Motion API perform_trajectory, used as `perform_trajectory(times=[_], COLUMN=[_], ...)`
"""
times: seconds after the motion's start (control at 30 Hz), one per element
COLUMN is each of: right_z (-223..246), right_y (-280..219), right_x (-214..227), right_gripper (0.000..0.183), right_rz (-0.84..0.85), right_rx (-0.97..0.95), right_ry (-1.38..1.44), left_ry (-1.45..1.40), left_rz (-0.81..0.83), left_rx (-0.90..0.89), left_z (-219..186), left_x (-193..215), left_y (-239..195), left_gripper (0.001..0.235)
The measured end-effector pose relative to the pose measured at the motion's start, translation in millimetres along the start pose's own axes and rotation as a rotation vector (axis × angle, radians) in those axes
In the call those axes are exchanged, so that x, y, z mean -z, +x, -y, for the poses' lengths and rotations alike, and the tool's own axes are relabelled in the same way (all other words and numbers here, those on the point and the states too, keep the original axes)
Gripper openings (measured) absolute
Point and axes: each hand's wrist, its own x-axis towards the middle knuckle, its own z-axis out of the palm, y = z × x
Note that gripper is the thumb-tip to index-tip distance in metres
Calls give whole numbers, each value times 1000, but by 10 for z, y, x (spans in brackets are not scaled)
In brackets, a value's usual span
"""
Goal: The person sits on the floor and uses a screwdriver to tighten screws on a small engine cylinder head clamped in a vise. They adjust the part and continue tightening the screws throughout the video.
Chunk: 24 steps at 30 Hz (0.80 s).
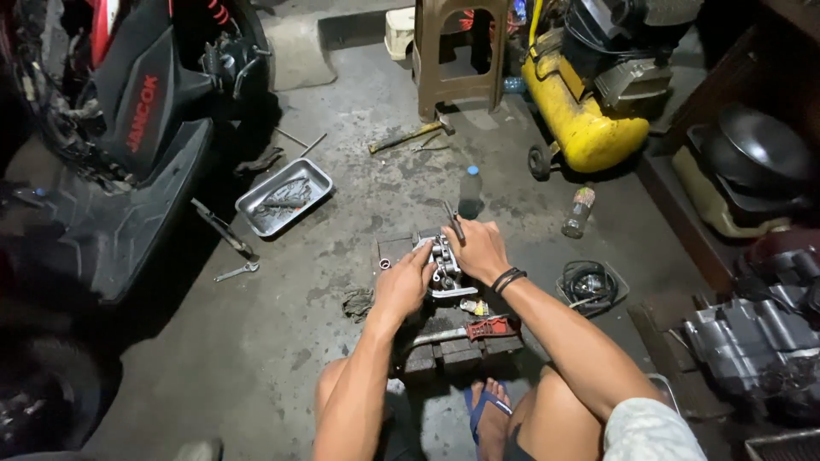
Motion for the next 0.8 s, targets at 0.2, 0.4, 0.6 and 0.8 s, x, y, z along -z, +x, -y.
perform_trajectory(times=[0.2, 0.4, 0.6, 0.8], right_z=[-31, -44, 27, -29], right_y=[18, 5, 8, 38], right_x=[54, 49, 102, 31], right_gripper=[44, 43, 43, 45], right_rz=[4, 1, 63, 96], right_rx=[-50, -44, -95, -107], right_ry=[50, 41, 42, -14], left_ry=[18, 0, -6, -5], left_rz=[4, -5, -21, -55], left_rx=[-7, -6, -16, -29], left_z=[-1, 1, -9, 40], left_x=[4, -25, 9, -43], left_y=[-10, 21, -44, -1], left_gripper=[54, 54, 53, 53])
